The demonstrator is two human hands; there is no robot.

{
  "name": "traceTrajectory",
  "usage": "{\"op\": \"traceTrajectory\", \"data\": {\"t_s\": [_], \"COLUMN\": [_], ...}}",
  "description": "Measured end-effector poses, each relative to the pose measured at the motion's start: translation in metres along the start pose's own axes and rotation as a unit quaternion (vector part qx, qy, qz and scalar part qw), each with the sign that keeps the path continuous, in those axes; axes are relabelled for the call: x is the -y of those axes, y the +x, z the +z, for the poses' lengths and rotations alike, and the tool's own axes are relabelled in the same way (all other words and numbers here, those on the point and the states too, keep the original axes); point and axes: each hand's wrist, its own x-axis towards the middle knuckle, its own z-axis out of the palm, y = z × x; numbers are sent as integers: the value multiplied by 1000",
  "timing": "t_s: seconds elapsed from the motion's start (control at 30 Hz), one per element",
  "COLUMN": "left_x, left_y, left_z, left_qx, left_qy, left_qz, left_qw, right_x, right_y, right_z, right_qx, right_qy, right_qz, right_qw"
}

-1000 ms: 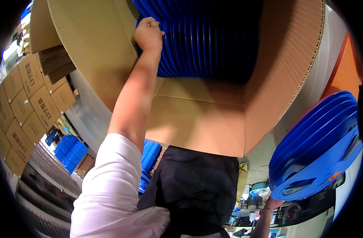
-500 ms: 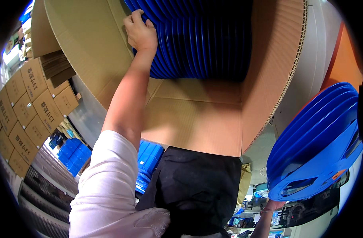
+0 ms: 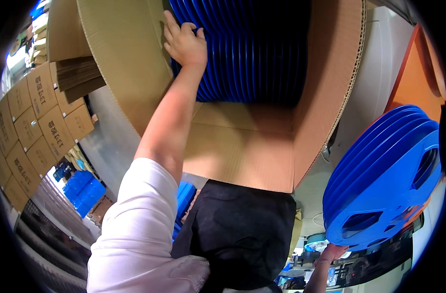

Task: The person takes blue plastic reels from a box and a turntable, groups them by hand, and places them into yellow bags.

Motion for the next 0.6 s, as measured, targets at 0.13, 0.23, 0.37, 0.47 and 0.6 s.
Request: {"op": "traceTrajectory", "data": {"t_s": [0.13,0.23,0.37,0.47,0.6], "left_x": [-4,-5,6,3,-4], "left_y": [-1,0,13,25,29], "left_z": [11,1,-26,-83,-197], "left_qx": [58,77,-18,-98,-44], "left_qy": [31,-16,-112,-290,-444], "left_qz": [-46,-76,-63,-50,-138], "left_qw": [997,994,992,951,884], "right_x": [-47,-51,-66,-47,-43], "right_y": [17,24,27,13,-45], "right_z": [32,24,-1,-45,-103], "right_qx": [-26,11,104,171,77], "right_qy": [-77,-34,53,92,135], "right_qz": [-43,-38,-53,-110,-123], "right_qw": [996,999,992,975,980]}}
